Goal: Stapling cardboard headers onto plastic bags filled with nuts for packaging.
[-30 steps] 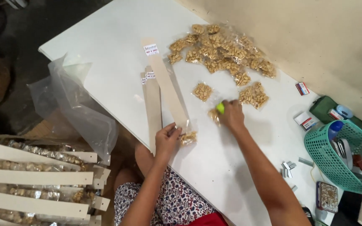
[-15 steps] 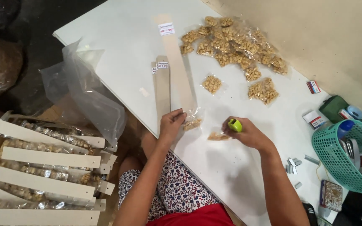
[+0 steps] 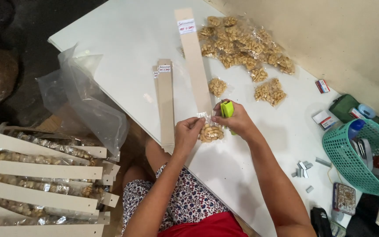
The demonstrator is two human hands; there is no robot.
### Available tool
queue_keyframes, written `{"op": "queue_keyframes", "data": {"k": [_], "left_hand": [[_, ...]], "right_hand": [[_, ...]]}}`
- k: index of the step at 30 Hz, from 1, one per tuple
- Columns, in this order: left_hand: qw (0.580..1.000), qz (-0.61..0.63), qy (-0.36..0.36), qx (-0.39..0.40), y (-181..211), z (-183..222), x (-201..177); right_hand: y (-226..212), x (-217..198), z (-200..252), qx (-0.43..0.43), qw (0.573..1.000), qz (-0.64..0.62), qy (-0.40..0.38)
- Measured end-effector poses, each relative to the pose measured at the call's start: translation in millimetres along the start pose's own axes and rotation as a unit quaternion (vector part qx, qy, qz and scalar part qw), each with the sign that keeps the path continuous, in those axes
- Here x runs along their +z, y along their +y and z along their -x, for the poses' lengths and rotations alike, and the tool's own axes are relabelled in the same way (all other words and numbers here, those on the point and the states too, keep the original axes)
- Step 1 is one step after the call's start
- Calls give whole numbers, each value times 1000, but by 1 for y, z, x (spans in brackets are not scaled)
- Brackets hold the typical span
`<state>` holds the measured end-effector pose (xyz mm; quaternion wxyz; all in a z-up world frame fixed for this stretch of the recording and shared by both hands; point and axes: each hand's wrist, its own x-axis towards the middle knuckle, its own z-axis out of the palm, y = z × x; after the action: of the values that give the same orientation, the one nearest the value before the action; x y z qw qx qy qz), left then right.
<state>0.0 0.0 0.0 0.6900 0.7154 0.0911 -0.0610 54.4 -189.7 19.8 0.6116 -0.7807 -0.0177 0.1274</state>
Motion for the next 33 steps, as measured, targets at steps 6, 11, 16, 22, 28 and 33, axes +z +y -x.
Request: {"op": "queue_keyframes", "data": {"k": [6,11,16,22,28,33], "left_hand": [[999,-42,10,-13,-25,-7,14],[997,-13,9,78,5,18,21],[987,-28,14,156,9,27,27],[992,-39,16,118,-6,20,31],[993,105,11,-48,-15,19,11],[982,134,-43,-127,-41,16,5]], "right_hand": [[-6,1,-2,7,955,-189,229],[-38,26,-3,34,925,-238,294],[-15,36,-20,18,940,-124,318],[12,33,-39,35,923,-139,358],[76,-72,-92,10,962,65,263],[78,-151,-90,79,836,495,225]]}}
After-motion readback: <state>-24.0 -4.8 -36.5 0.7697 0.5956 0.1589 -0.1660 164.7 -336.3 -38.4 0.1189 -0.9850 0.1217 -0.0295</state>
